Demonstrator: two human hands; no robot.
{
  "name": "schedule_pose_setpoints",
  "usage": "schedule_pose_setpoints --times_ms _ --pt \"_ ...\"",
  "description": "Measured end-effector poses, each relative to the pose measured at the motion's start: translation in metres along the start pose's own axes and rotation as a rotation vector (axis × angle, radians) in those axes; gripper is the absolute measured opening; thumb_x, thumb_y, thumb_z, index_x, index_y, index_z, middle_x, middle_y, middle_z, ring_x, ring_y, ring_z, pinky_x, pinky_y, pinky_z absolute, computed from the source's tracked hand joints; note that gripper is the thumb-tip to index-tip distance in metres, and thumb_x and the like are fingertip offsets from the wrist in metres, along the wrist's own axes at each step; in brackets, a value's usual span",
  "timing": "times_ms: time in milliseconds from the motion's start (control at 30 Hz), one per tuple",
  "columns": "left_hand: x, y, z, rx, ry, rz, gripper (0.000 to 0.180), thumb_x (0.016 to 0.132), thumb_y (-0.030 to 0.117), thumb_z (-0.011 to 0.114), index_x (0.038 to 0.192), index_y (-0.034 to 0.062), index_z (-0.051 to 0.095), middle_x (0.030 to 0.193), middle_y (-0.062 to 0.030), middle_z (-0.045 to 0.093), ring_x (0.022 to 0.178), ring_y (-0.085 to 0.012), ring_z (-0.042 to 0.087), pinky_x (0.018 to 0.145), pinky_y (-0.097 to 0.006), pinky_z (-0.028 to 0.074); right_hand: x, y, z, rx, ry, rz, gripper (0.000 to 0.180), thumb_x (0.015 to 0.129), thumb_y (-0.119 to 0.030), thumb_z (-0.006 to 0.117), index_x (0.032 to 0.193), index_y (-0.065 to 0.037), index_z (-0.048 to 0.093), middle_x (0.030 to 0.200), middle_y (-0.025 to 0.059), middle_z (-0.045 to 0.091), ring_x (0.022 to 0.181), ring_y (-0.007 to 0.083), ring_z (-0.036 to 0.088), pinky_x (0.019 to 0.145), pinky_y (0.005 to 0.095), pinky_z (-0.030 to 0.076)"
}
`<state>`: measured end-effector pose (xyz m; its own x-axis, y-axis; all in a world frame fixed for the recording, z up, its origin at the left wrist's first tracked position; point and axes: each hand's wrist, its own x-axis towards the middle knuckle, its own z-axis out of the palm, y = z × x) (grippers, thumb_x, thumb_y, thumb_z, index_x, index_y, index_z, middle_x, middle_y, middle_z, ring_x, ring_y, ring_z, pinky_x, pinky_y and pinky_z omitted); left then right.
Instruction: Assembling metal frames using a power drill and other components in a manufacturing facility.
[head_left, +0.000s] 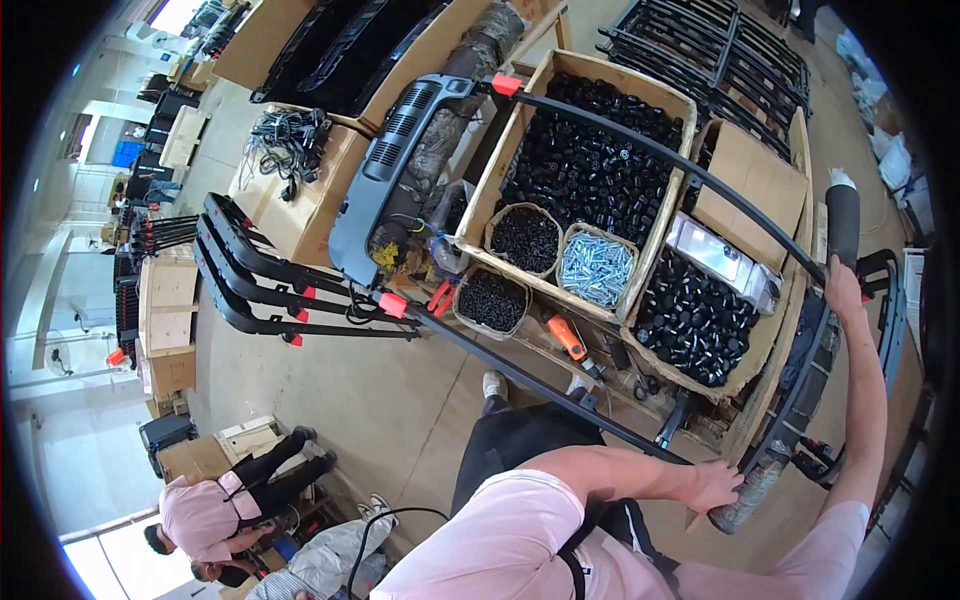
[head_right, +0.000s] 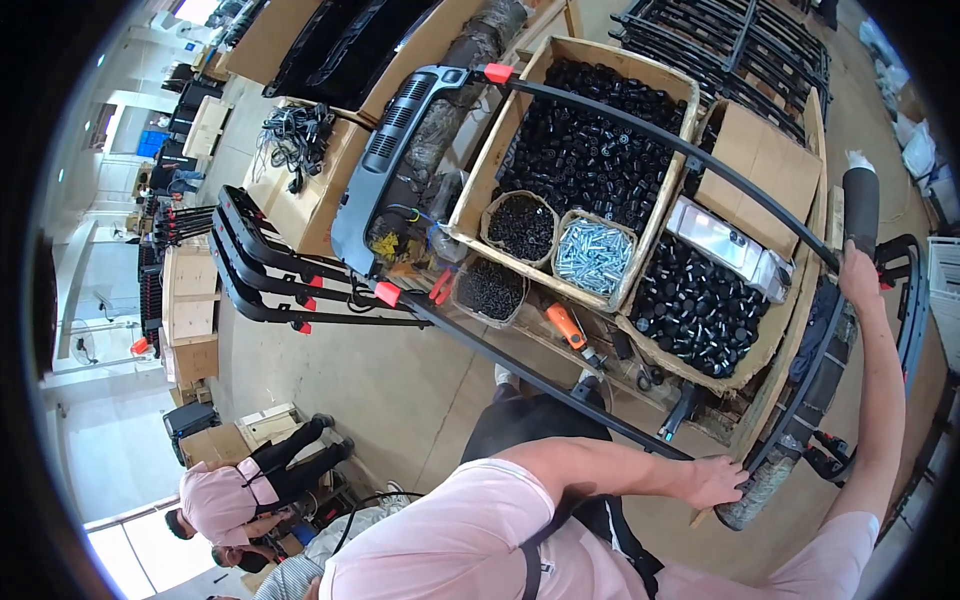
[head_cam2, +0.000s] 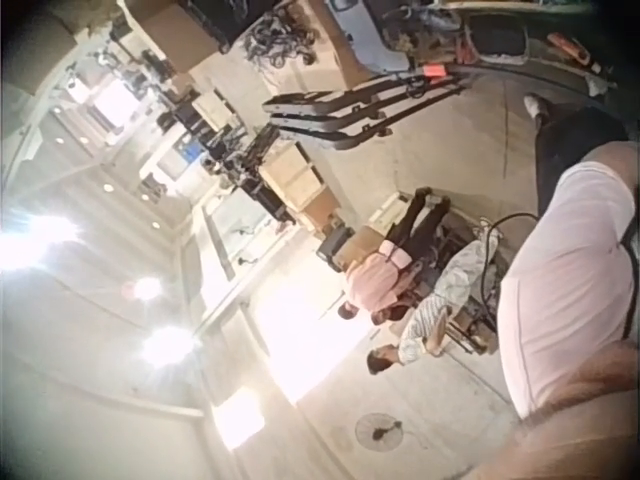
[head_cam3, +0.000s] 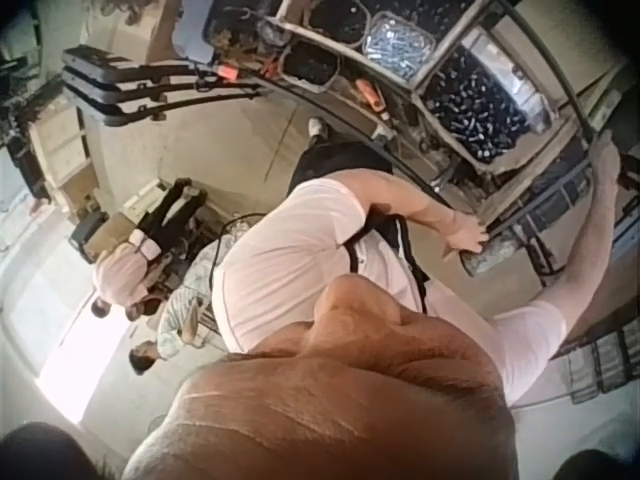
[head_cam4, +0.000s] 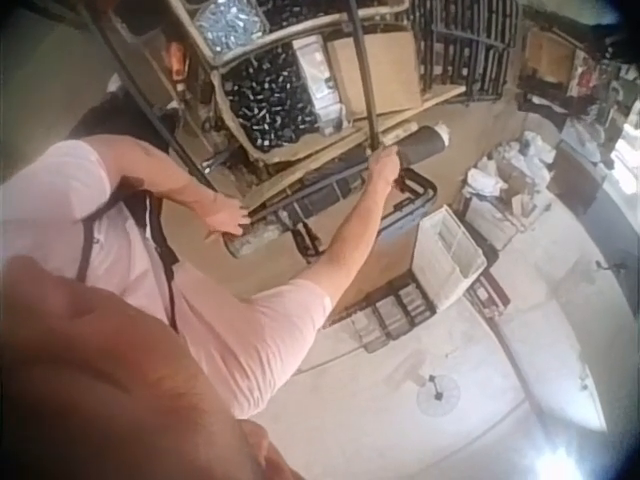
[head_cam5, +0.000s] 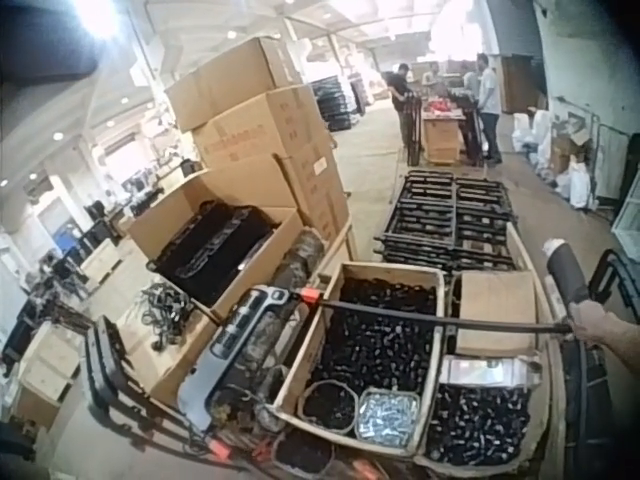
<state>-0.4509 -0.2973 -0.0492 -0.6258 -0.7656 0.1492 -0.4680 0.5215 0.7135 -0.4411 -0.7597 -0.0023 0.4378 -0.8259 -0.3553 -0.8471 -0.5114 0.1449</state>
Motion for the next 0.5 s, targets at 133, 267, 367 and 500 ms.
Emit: schedule_pose_setpoints --times_ms 133,267,367,500 --pt "0.011 -0.003 0.017 -0.024 0.049 -0.035 0.036 0.084 0.027 0.075 0.109 0.0032 0.067 0.121 -0.0192 0.064 0.114 -0.0353 0.065 0.09 -0.046 0.055 0.034 0.036 0.027 -0.04 0.416 -0.579 0.039 0.104 -0.03 0.059 0.116 0.006 0.057 0.094 0.0318 0.071 0.095 0.0543 0.068 0.086 0.063 0.052" --pt "0.03 0.0 0.011 -0.17 0.124 -0.146 0.04 0.082 0.028 0.076 0.107 -0.0018 0.065 0.112 -0.021 0.066 0.105 -0.0369 0.069 0.085 -0.047 0.058 0.045 0.076 0.04 -0.051 0.253 -0.226 0.033 0.104 -0.021 0.059 0.121 0.007 0.057 0.097 0.0326 0.071 0.095 0.0533 0.068 0.085 0.0597 0.054" --pt "0.026 0.0 0.009 -0.141 0.104 -0.205 0.038 0.086 0.026 0.07 0.108 -0.0041 0.064 0.113 -0.0242 0.066 0.106 -0.0402 0.068 0.085 -0.049 0.057 0.034 0.062 0.053 -0.009 0.497 -0.466 0.033 0.105 -0.022 0.058 0.118 0.008 0.06 0.093 0.0324 0.07 0.092 0.0537 0.068 0.082 0.0598 0.054" --pt "0.013 0.0 0.024 0.029 0.133 -0.158 0.036 0.088 0.024 0.067 0.115 -0.0002 0.065 0.118 -0.0268 0.063 0.106 -0.0425 0.067 0.084 -0.048 0.057 0.04 0.022 0.042 0.025 0.344 -0.32 0.034 0.103 -0.017 0.058 0.124 0.009 0.058 0.107 0.0352 0.069 0.103 0.0531 0.067 0.086 0.0588 0.053"
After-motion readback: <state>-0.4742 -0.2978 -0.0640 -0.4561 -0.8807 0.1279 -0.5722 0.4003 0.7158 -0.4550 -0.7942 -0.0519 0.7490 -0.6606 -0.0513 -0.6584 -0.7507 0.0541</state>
